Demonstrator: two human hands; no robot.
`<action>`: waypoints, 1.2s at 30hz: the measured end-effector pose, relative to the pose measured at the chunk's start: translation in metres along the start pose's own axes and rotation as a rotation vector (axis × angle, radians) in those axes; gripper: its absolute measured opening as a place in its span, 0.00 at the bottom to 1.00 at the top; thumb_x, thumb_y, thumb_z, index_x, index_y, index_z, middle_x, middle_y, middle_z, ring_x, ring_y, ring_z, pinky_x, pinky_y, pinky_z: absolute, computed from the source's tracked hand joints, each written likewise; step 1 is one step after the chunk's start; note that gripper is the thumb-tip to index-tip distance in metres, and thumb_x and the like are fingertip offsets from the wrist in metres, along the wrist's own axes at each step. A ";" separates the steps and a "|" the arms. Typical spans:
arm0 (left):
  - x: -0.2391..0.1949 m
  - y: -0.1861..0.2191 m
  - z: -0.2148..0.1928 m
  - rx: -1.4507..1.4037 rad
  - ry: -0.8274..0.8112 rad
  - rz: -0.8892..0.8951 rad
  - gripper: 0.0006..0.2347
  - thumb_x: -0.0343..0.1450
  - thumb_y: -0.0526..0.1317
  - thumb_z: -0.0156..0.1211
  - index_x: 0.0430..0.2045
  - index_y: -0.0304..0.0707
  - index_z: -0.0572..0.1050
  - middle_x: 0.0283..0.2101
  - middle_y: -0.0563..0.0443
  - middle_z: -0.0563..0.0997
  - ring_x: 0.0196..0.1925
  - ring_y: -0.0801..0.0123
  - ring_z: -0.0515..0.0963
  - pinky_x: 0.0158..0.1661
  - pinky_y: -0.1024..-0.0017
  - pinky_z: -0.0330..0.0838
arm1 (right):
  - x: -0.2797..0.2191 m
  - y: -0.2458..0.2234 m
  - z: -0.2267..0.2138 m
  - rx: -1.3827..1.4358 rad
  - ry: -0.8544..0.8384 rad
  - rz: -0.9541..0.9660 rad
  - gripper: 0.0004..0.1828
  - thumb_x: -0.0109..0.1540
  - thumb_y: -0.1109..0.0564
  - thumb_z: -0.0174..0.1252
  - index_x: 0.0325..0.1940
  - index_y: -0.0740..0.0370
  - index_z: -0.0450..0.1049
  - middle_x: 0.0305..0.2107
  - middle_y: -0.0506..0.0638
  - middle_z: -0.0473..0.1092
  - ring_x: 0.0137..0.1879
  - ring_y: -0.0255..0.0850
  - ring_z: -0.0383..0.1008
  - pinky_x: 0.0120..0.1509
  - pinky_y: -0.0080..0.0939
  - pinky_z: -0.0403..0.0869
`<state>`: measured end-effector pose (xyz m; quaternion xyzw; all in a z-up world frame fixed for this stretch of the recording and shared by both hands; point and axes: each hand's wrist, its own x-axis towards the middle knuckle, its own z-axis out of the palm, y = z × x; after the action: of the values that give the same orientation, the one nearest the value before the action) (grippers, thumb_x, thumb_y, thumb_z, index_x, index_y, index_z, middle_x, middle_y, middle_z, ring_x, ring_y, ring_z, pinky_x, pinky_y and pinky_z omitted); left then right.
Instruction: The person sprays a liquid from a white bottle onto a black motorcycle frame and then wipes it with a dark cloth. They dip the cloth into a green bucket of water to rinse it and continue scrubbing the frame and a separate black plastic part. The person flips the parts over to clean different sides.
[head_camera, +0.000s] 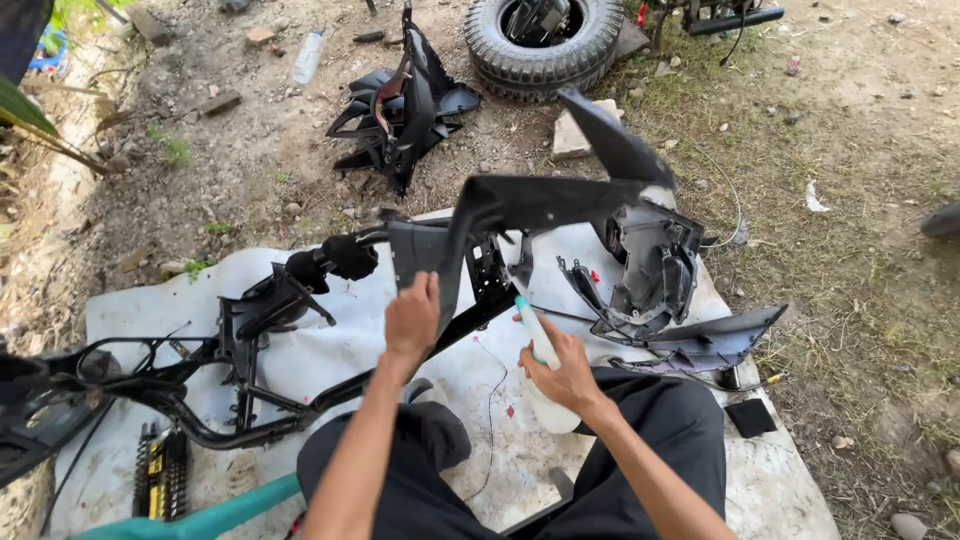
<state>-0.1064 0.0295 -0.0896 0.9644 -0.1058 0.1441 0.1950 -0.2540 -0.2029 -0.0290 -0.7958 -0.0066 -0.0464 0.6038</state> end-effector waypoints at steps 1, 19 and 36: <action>0.008 -0.004 -0.010 0.005 0.000 -0.005 0.15 0.80 0.49 0.43 0.32 0.38 0.72 0.24 0.33 0.81 0.26 0.36 0.80 0.27 0.44 0.74 | 0.002 -0.006 0.000 0.004 -0.006 0.000 0.24 0.60 0.63 0.55 0.62 0.54 0.72 0.19 0.47 0.76 0.23 0.37 0.79 0.33 0.40 0.76; 0.091 0.025 -0.093 -0.260 -0.007 -0.055 0.21 0.80 0.51 0.43 0.31 0.30 0.76 0.32 0.30 0.80 0.40 0.33 0.78 0.40 0.42 0.69 | 0.001 -0.042 0.001 0.013 -0.049 0.018 0.18 0.57 0.61 0.57 0.51 0.60 0.74 0.18 0.51 0.75 0.23 0.38 0.76 0.32 0.40 0.76; 0.077 0.026 -0.118 -0.138 -0.063 -0.145 0.21 0.77 0.53 0.45 0.32 0.33 0.79 0.35 0.32 0.82 0.42 0.35 0.79 0.43 0.43 0.72 | 0.041 -0.025 -0.041 0.176 0.264 -0.010 0.12 0.59 0.64 0.56 0.47 0.68 0.72 0.19 0.49 0.72 0.26 0.35 0.76 0.33 0.38 0.75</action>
<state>-0.0690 0.0430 0.0483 0.9578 -0.0513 0.0916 0.2675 -0.2178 -0.2377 0.0095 -0.7268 0.0651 -0.1528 0.6665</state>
